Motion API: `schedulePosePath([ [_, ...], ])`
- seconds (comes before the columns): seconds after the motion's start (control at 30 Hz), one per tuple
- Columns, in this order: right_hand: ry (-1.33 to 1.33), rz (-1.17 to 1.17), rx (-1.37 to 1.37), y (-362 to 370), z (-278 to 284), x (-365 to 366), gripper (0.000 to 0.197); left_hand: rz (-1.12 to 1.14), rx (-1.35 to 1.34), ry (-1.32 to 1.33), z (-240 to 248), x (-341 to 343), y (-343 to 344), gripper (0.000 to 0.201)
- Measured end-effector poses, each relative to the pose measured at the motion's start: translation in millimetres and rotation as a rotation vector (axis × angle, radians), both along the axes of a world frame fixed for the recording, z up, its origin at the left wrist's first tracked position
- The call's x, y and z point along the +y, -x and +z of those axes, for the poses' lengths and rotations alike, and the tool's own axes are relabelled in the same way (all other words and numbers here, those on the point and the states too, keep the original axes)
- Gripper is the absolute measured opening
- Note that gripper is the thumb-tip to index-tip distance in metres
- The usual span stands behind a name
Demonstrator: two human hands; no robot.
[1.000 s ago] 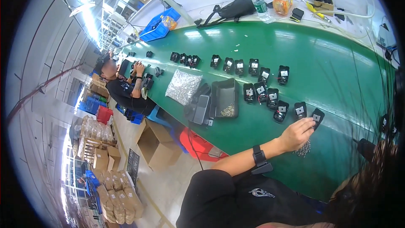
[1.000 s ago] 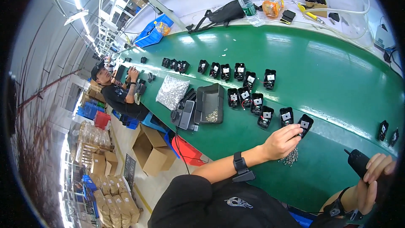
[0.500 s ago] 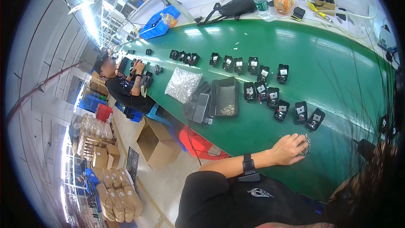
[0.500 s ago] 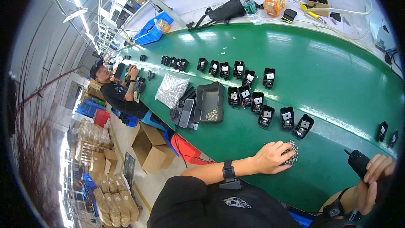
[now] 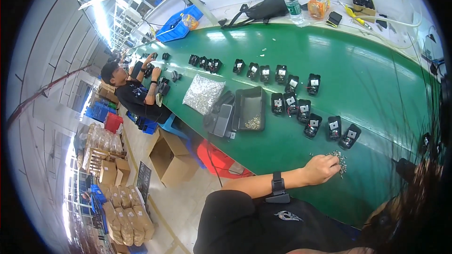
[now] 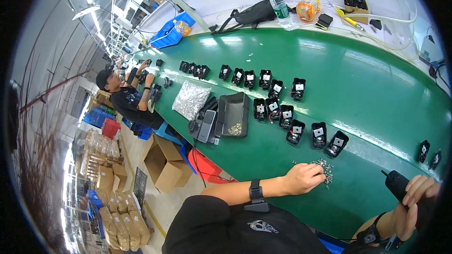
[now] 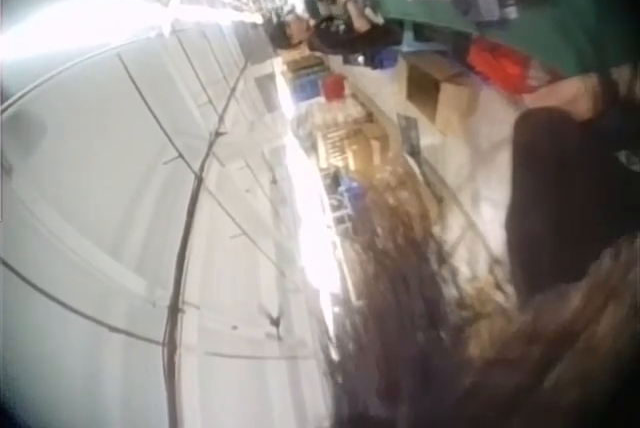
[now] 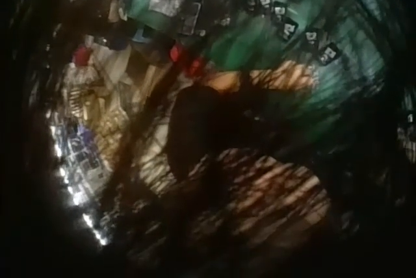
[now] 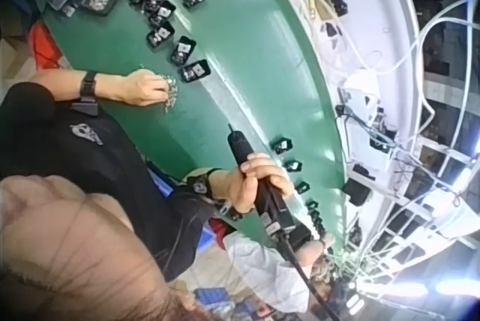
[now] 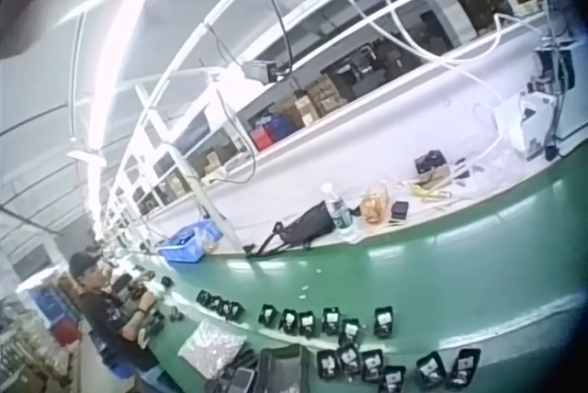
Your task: Using an electric screwdriver to fasten small screws into electronic component housings on a factory assembly line.
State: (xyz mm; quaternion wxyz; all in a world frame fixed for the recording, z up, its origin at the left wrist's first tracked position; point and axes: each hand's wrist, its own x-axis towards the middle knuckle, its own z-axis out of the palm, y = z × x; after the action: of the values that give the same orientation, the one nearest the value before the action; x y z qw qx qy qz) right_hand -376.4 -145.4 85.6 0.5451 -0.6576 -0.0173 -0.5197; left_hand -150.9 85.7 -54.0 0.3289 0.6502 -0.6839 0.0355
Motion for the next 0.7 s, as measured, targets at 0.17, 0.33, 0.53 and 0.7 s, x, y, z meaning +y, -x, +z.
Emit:
schedulePosePath([
  [0.17, -0.062, -0.021, -0.042, -9.6, 6.5, 9.4, 0.036, 0.021, 0.099, 0.056, 5.3, -6.4, -5.0, 0.013],
  [0.33, -0.137, -0.211, -0.015, -17.3, 23.9, 40.7, 0.036, 0.007, 0.124, 0.027, 21.6, -16.7, -1.9, 0.017],
  [0.53, -0.298, 0.046, 0.001, -90.8, -8.3, 66.5, 0.037, 0.086, 0.108, 0.059, 11.3, 10.2, -33.7, 0.012],
  [0.7, -0.325, -0.098, 0.018, -76.6, 6.7, 88.7, 0.034, -0.042, 0.426, 0.002, 15.0, 0.4, -24.9, 0.009],
])
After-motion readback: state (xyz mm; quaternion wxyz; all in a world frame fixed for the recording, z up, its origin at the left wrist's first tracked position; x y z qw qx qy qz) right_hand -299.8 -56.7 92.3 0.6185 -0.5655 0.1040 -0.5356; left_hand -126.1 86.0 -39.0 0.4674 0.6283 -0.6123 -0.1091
